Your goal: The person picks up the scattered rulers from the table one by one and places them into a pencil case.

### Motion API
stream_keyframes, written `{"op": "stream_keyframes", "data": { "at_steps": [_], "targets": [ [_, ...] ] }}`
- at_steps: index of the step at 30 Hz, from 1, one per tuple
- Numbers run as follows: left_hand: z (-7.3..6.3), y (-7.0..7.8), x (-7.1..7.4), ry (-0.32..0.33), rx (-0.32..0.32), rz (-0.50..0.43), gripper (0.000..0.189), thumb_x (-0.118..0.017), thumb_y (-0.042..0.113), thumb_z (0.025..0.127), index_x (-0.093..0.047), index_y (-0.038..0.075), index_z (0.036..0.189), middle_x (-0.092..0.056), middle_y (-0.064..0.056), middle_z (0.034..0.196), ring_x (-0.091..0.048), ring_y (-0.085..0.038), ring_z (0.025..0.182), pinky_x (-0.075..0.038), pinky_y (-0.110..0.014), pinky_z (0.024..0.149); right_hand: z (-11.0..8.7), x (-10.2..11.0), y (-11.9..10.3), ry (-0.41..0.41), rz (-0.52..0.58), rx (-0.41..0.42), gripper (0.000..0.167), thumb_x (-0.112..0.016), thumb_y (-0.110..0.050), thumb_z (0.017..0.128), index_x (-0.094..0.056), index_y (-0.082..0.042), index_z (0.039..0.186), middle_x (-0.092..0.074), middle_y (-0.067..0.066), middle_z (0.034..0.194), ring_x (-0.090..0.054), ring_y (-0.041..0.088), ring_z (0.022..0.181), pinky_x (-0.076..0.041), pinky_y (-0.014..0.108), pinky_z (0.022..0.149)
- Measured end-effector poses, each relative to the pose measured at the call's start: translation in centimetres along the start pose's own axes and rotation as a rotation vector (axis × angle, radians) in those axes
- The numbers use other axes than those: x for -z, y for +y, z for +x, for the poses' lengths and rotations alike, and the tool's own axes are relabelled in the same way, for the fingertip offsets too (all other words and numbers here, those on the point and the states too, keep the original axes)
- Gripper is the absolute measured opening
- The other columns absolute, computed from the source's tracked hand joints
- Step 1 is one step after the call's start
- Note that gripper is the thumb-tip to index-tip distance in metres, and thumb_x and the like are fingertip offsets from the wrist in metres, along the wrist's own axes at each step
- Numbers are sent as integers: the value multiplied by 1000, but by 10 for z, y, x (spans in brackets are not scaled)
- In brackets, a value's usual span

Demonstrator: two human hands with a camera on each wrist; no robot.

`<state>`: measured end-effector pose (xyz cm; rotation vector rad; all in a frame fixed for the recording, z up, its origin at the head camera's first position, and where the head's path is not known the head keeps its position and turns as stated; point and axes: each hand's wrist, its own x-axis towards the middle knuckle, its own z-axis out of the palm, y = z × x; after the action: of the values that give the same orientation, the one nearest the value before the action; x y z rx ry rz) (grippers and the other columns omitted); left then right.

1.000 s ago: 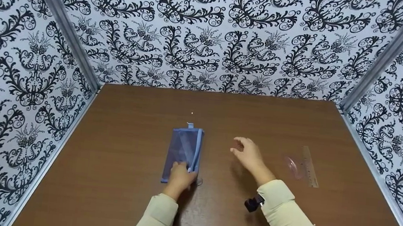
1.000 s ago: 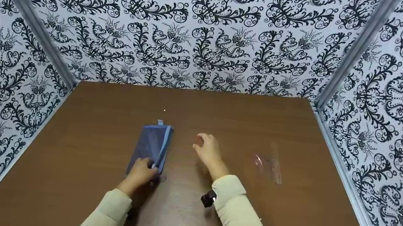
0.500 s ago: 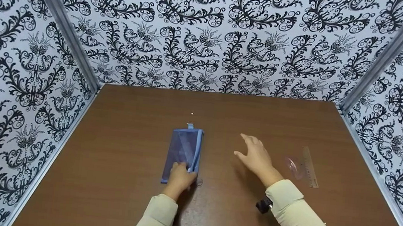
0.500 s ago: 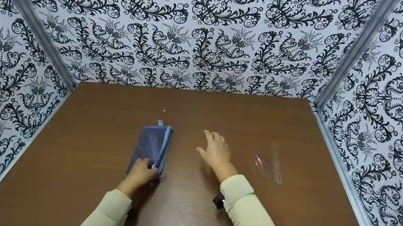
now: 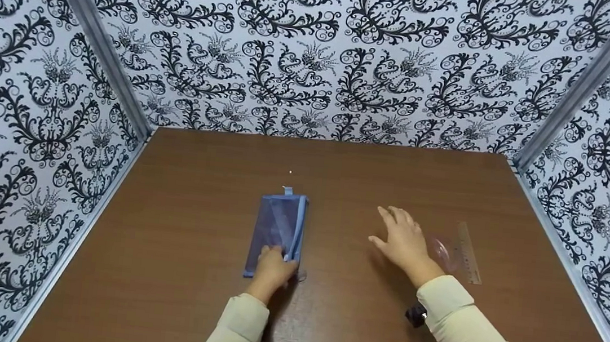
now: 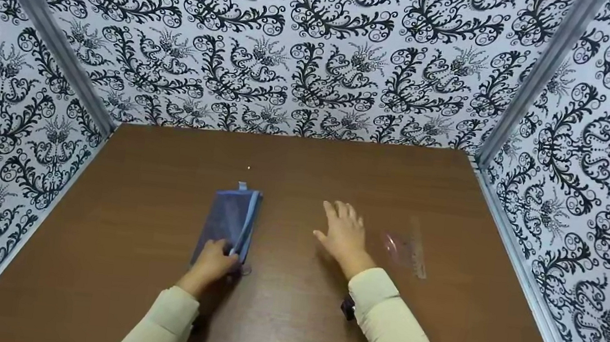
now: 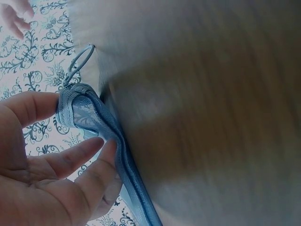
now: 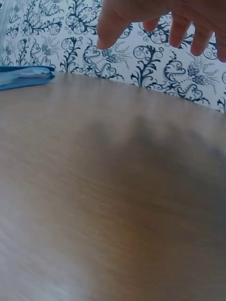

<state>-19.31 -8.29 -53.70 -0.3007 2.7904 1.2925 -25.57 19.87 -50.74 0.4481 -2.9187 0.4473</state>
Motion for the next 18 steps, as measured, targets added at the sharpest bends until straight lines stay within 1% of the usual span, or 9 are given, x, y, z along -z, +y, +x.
{"op": "stream_keyframes", "data": {
  "at_steps": [5,9,14,18],
  "targets": [
    [2,-3,-1,-15,5,0,49,-68,16,80,-59,-6,123,-49,-24,115,-48,-41,112,-45,-48,93,-5,2,9,-21,-15,-23,75,-73,-37,83,-42,-5,144,-41,27,142,-35,48,132,-30,62,104],
    [1,-3,-1,-13,-10,22,48,-68,17,81,-59,-7,121,-49,-25,117,-48,-42,114,-43,-49,95,-8,5,15,-47,-26,-51,77,-72,-39,84,-40,-7,146,-37,26,145,-31,49,134,-27,65,104],
    [1,-3,0,6,-41,50,45,-69,17,79,-61,-7,116,-51,-24,112,-50,-43,111,-44,-50,94,-10,10,22,-70,-15,-86,78,-71,-39,85,-38,-7,147,-33,27,148,-26,49,136,-24,67,104],
    [1,-3,0,6,-43,49,44,-69,17,80,-61,-7,116,-51,-23,111,-51,-43,110,-44,-50,93,-11,14,28,-74,-8,-102,79,-70,-40,85,-36,-7,148,-32,27,148,-24,50,137,-23,67,104]
  ]
}}
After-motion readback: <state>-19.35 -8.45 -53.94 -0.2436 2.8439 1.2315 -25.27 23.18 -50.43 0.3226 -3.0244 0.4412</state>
